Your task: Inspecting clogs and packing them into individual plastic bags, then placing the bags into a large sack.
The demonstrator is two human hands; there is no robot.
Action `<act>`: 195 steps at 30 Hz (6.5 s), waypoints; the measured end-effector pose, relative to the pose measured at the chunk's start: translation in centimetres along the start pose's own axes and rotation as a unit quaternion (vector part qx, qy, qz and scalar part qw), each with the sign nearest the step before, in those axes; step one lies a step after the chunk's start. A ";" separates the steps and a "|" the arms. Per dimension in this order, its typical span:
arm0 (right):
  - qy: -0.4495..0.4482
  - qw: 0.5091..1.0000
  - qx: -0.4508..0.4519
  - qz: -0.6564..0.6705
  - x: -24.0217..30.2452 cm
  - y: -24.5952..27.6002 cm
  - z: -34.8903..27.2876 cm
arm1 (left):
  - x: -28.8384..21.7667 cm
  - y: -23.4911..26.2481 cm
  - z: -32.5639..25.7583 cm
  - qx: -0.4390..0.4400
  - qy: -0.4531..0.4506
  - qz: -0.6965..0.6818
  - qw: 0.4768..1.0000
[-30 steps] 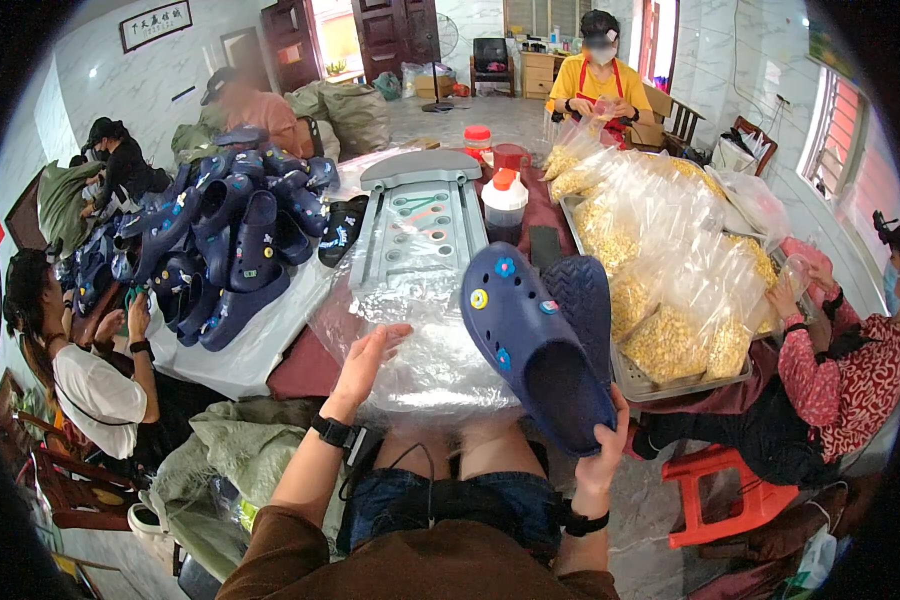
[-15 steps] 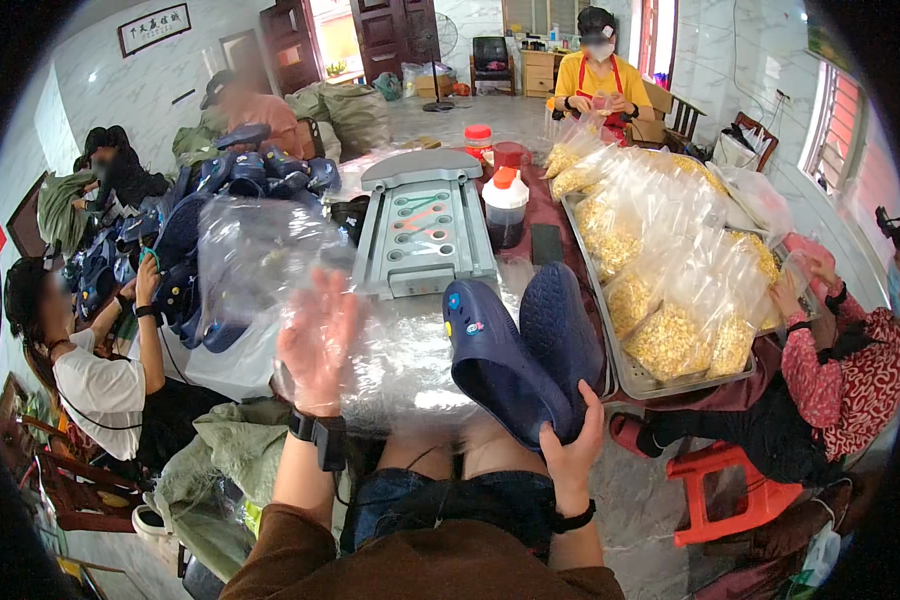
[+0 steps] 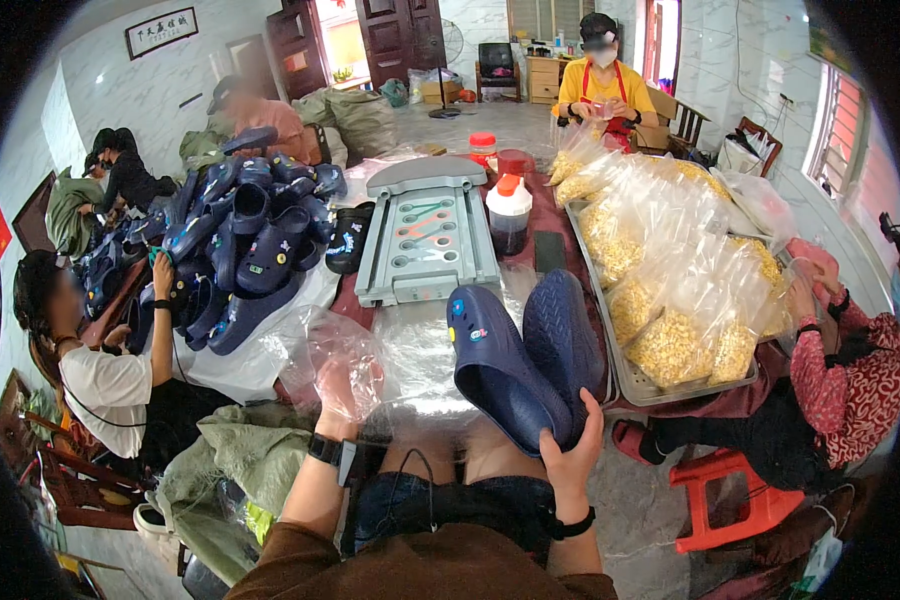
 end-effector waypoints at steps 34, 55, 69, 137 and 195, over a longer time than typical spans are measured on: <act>-0.141 0.951 -0.077 0.263 -3.9 0.8 0.3 | 4.5 -9.6 -1.4 -0.131 0.353 -0.457 0.806; 0.054 0.998 0.025 -0.027 3.7 -4.3 1.4 | -5.8 -6.2 -5.9 0.120 0.110 0.352 0.922; 0.080 0.992 0.035 -0.095 3.5 -4.9 0.6 | -17.8 -3.7 -7.3 0.230 -0.194 0.450 0.841; 0.158 0.967 0.197 -0.032 5.5 -5.4 0.2 | -1.1 -5.3 4.4 0.088 0.018 0.143 0.986; 0.092 0.987 -0.003 -0.128 4.2 -5.2 4.6 | -8.4 -13.8 -4.0 0.320 -0.065 0.249 0.912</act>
Point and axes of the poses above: each hand's wrist, its own z-axis towards the middle knuckle, its own y-axis out of the back of the hand, x = y × z, the point moved 7 cm from there along z, towards the middle knuckle, and after that the axes turned 1 degree about -x, right-handed, at the moved point
